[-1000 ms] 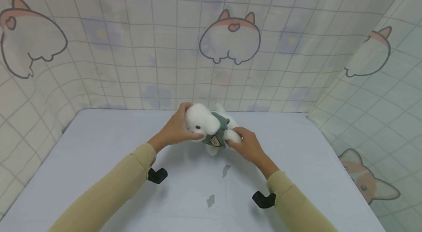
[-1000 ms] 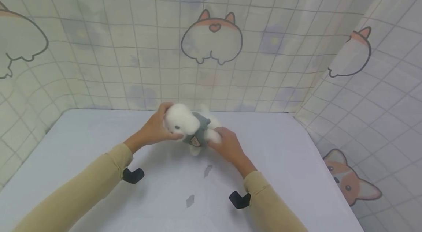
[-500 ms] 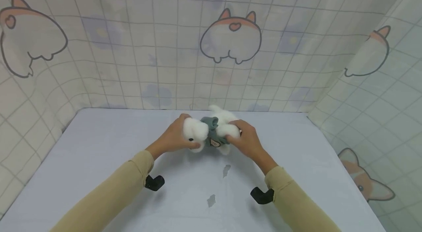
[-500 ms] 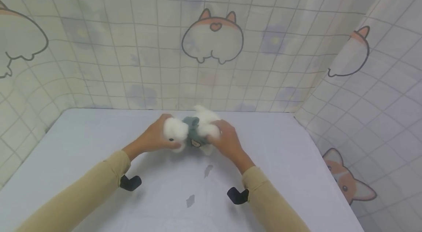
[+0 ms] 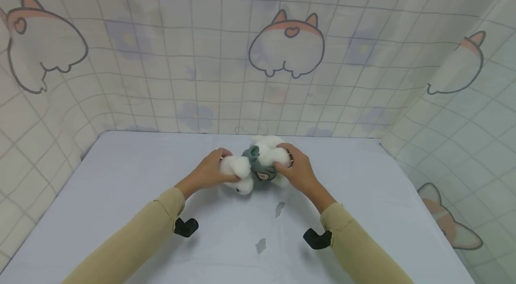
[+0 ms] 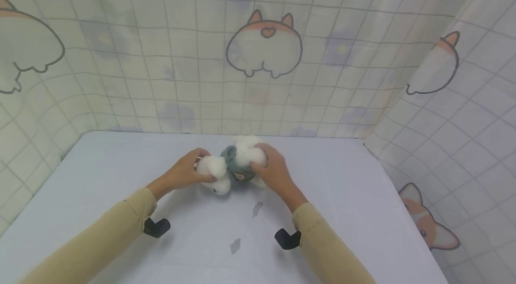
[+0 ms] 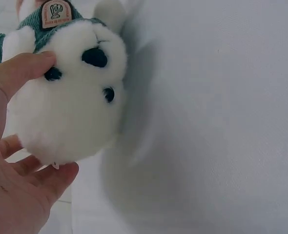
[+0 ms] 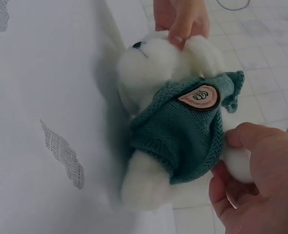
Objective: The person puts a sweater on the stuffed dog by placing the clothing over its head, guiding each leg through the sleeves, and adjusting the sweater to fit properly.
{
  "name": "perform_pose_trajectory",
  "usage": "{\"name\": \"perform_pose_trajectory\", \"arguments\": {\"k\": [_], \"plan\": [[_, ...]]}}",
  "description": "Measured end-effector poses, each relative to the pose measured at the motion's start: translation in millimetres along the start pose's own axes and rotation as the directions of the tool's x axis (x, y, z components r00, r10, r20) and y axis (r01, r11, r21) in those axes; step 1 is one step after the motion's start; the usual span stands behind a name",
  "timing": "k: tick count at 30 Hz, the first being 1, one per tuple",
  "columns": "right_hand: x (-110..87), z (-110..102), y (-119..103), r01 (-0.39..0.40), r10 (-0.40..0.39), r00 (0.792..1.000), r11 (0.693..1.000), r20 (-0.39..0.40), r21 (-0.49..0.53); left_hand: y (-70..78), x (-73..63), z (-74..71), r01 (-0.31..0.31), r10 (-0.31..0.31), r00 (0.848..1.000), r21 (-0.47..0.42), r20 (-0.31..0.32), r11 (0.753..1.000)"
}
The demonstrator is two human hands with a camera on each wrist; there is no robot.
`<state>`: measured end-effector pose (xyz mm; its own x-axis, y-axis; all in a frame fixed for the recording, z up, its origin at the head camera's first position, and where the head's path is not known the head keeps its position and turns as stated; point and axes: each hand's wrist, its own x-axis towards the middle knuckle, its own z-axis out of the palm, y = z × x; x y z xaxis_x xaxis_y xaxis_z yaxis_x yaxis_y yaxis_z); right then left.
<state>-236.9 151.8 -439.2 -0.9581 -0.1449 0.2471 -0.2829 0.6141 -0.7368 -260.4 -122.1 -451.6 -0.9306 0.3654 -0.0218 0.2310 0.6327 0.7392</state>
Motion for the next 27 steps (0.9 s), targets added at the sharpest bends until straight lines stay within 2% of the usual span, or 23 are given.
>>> {"name": "perform_pose_trajectory", "arguments": {"k": [4,7,11,14,17,21,24,27], "plan": [[-2.9,-2.2,4.6,-0.045,0.045,0.999,0.999,0.01,-0.001,3.7,1.3,-0.9,-0.016,0.016,1.0,0.015,0.018,1.0],[-5.6,-4.0,7.9,-0.073,0.073,0.997,0.997,0.019,-0.006,8.4,3.6,-1.9,-0.039,0.037,0.998,0.046,0.056,0.998],[-8.4,-6.8,11.5,-0.079,0.079,0.997,0.997,0.018,-0.004,23.6,10.5,-3.9,-0.088,0.078,0.993,0.103,0.093,0.991],[-8.4,-7.7,13.9,-0.061,0.061,0.998,0.998,0.019,-0.002,40.7,16.9,-7.0,-0.117,0.108,0.992,0.14,0.07,0.983],[-7.8,-7.6,15.3,-0.059,0.059,0.998,0.998,0.025,0.004,57.9,21.8,-11.1,-0.187,0.186,0.982,0.18,0.019,0.966],[-7.7,-7.6,16.6,-0.063,0.063,0.998,0.998,0.031,0.01,77.1,26.6,-14.1,-0.29,0.307,0.951,0.242,-0.031,0.926],[-7.8,-7.7,17.4,-0.066,0.066,0.997,0.998,0.034,0.017,88.4,29.3,-13.6,-0.306,0.322,0.947,0.299,-0.008,0.904],[-7.7,-7.9,17.9,-0.072,0.071,0.997,0.997,0.037,0.019,96.3,31.8,-11.5,-0.285,0.288,0.957,0.355,0.045,0.89]]}}
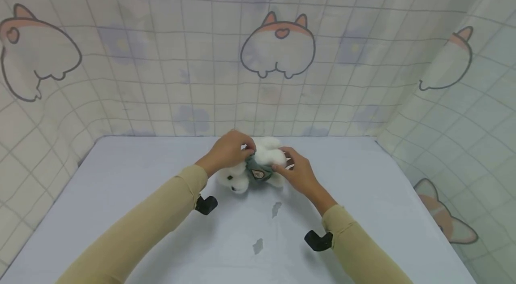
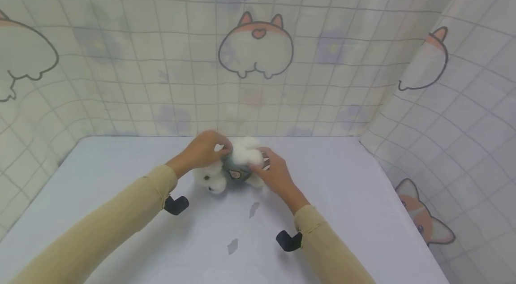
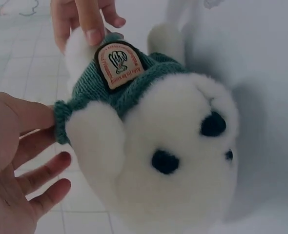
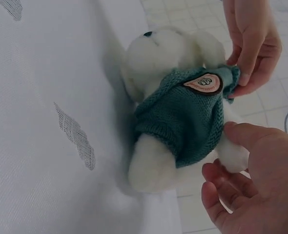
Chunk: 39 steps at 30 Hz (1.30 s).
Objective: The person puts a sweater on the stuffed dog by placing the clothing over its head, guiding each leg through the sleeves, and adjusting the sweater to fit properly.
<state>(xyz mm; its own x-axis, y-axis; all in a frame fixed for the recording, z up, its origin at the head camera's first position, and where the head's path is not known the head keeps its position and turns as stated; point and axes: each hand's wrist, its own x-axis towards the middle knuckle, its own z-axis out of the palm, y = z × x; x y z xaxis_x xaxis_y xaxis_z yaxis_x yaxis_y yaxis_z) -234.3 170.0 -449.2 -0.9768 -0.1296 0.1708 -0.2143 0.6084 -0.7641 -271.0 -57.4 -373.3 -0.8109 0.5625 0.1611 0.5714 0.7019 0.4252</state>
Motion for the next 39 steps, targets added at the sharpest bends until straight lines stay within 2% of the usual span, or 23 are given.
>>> {"name": "perform_pose_trajectory", "arguments": {"k": [3,10,18,26,30,35,39], "plan": [[-0.3,0.1,0.0,0.001,-0.001,1.0,1.0,0.0,-0.003,2.7,3.0,0.4,0.034,-0.036,0.998,0.032,0.043,0.999],[-2.6,-0.8,-0.1,-0.02,0.02,1.0,1.0,0.005,-0.007,1.2,8.5,0.3,0.109,-0.118,0.989,0.097,0.09,0.989],[-3.8,0.6,1.0,-0.017,0.017,1.0,1.0,0.008,-0.006,-1.9,8.2,3.8,0.146,-0.158,0.983,0.121,0.094,0.982],[-5.0,1.2,1.6,-0.011,0.011,1.0,1.0,0.019,-0.022,-9.6,5.7,17.3,0.072,-0.071,0.994,-0.015,0.088,0.997],[-4.7,0.7,1.2,-0.006,0.007,1.0,0.999,0.013,-0.032,-14.1,3.4,23.7,0.052,-0.047,0.994,-0.043,0.099,0.998],[-4.1,0.9,1.3,0.005,-0.004,1.0,0.999,0.013,-0.035,-15.2,0.3,28.7,0.03,-0.027,0.994,-0.021,0.11,0.999],[-4.2,2.0,2.4,0.005,-0.005,1.0,1.0,0.008,-0.03,-14.8,-0.1,28.8,0.006,-0.007,0.999,0.015,0.054,1.0]]}}
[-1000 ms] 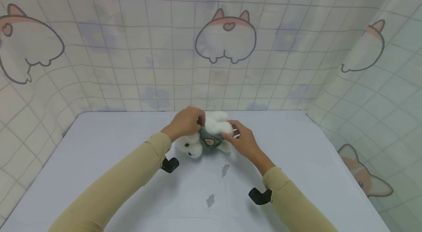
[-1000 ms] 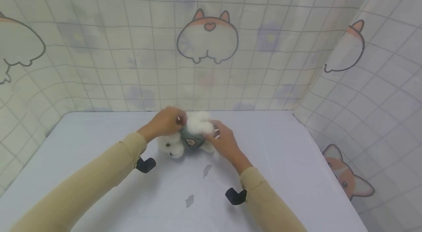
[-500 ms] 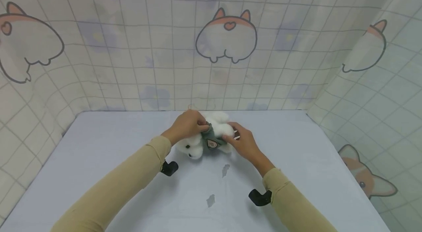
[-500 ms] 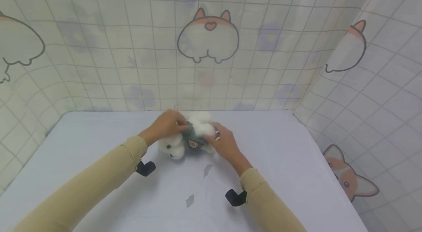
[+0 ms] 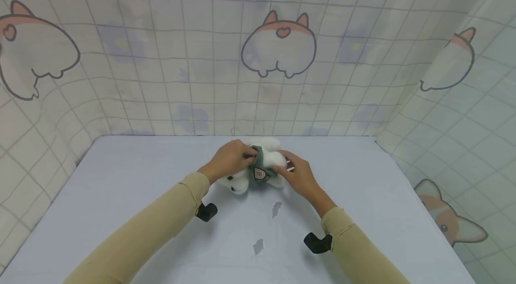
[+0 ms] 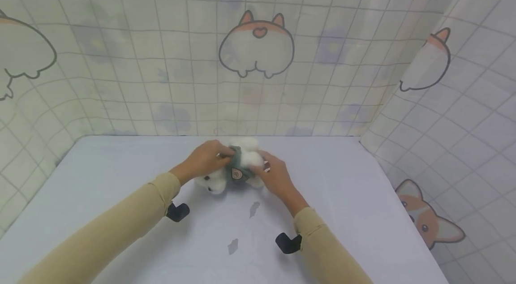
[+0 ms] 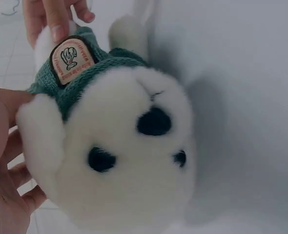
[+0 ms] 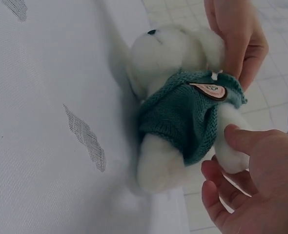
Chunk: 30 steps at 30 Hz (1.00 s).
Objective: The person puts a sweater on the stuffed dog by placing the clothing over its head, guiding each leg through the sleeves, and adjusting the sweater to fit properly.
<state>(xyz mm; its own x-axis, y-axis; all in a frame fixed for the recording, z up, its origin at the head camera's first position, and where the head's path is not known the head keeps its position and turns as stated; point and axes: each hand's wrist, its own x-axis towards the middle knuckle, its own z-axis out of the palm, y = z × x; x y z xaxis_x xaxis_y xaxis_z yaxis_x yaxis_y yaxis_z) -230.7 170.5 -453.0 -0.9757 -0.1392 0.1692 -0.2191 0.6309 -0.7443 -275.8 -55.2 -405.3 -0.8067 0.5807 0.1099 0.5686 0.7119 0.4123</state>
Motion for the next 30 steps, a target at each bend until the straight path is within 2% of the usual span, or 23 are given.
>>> {"name": "perform_pose_trajectory", "arguments": {"k": [4,9,13,19,25,30], "plan": [[-0.2,1.4,2.2,-0.008,0.008,1.0,1.0,-0.001,-0.003,-1.5,4.2,-1.5,0.015,-0.014,0.999,0.038,-0.029,0.999],[-0.5,2.3,2.0,0.001,-0.001,1.0,1.0,0.005,-0.003,-3.3,9.3,-0.7,0.076,-0.077,0.997,0.053,0.022,0.996],[1.2,1.5,0.1,0.005,-0.005,1.0,1.0,0.004,-0.006,-1.6,8.8,0.8,0.091,-0.095,0.995,0.099,0.037,0.991],[4.1,3.0,3.1,0.007,-0.007,1.0,1.0,0.005,-0.024,-2.0,6.1,13.9,0.007,-0.014,0.999,0.165,0.046,0.986],[7.8,9.4,10.2,-0.008,0.011,0.999,0.998,0.048,-0.056,-8.8,5.2,24.3,-0.021,0.022,1.0,0.087,-0.009,0.996],[13.0,9.8,4.5,-0.009,0.015,0.993,0.998,0.116,-0.059,-10.6,6.5,27.2,-0.069,0.071,0.996,0.052,-0.045,0.996]]}}
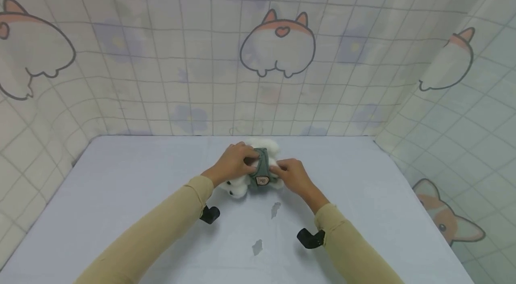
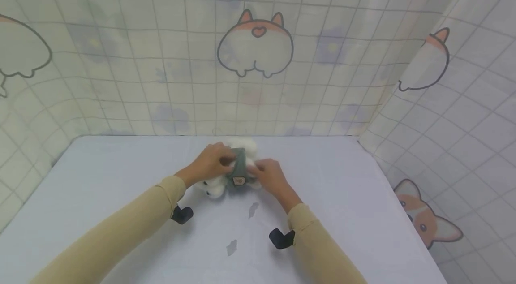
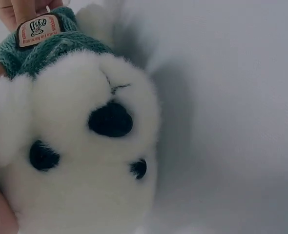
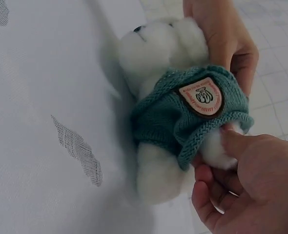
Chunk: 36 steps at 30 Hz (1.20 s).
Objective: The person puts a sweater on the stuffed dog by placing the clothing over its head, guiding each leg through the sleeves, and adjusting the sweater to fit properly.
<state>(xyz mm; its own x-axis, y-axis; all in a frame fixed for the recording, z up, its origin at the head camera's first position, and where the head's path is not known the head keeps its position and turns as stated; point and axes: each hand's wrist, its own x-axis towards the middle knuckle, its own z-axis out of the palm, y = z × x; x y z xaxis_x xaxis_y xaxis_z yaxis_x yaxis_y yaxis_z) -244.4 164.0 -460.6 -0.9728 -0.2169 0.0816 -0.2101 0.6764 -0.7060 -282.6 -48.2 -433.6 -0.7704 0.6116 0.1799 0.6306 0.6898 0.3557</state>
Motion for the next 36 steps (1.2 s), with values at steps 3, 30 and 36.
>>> {"name": "perform_pose_trajectory", "arguments": {"k": [3,30,36], "plan": [[0.6,-3.4,-7.9,0.032,-0.031,0.998,0.999,0.047,-0.011,-0.6,0.1,1.7,-0.004,0.004,1.0,-0.015,-0.006,1.0],[13.0,5.3,-29.4,0.013,0.003,0.99,0.994,-0.141,0.112,-5.0,5.9,7.2,0.061,-0.052,0.99,-0.066,0.131,0.996],[4.9,-1.1,-33.2,-0.011,0.018,0.999,0.983,-0.033,0.185,-6.2,4.3,8.2,0.083,-0.07,0.987,-0.081,0.147,0.993]]}}
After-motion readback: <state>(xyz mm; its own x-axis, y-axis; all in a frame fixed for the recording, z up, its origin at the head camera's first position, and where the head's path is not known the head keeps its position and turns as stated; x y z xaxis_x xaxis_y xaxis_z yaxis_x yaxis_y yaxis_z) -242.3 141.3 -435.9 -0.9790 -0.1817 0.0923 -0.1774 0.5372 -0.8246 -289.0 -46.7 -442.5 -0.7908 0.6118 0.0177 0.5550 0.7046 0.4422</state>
